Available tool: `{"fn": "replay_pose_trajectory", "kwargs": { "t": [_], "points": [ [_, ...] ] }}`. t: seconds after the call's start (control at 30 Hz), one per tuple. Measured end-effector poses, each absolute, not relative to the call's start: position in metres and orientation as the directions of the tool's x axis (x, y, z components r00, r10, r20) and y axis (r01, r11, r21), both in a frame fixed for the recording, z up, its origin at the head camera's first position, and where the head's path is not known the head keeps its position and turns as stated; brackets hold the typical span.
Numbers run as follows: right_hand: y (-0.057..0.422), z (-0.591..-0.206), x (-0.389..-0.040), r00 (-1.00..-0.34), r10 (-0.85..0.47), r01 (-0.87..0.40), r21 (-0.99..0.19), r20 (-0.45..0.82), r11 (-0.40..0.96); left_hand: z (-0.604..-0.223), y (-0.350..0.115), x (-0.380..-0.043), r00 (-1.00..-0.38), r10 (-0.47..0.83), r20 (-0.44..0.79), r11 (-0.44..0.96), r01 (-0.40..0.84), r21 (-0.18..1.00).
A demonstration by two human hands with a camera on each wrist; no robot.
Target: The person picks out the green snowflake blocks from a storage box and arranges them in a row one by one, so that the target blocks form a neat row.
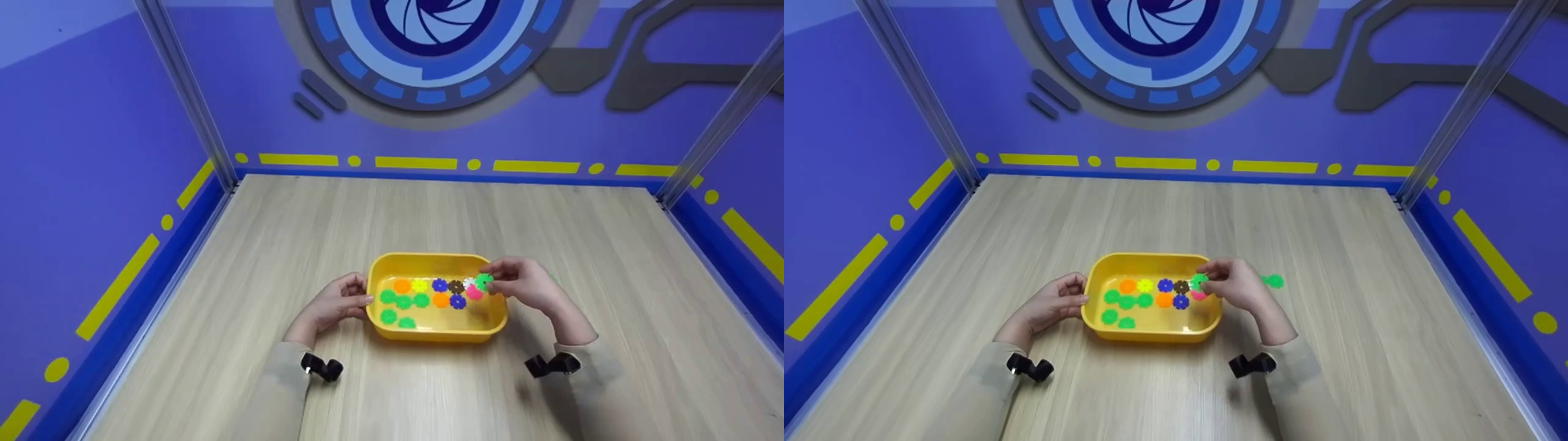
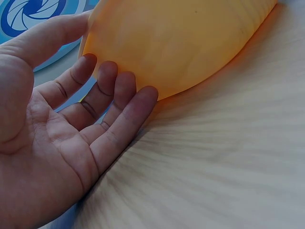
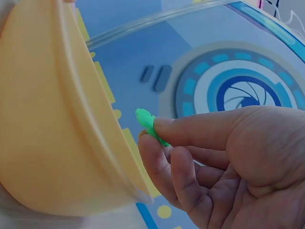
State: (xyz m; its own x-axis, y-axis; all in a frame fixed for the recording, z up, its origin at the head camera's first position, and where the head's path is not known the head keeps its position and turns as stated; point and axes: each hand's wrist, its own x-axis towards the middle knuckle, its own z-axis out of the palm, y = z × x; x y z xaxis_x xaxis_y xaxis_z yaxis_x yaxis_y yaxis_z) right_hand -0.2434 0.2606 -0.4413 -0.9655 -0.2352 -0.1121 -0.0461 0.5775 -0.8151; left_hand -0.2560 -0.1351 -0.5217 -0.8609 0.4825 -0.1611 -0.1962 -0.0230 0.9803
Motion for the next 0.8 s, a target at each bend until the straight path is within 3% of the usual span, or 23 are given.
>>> {"fn": "replay_pose_trajectory", "kwargs": {
  "t": [0.8],
  "points": [
    [0.319, -0.432, -0.243, -0.989, -0.139, -0.033, -0.860, -0.045, 0.510, -0.523, -0.135, -0.257, -0.858, 0.491, -0.152, -0.042, -0.198, 0.979]
  ]
}}
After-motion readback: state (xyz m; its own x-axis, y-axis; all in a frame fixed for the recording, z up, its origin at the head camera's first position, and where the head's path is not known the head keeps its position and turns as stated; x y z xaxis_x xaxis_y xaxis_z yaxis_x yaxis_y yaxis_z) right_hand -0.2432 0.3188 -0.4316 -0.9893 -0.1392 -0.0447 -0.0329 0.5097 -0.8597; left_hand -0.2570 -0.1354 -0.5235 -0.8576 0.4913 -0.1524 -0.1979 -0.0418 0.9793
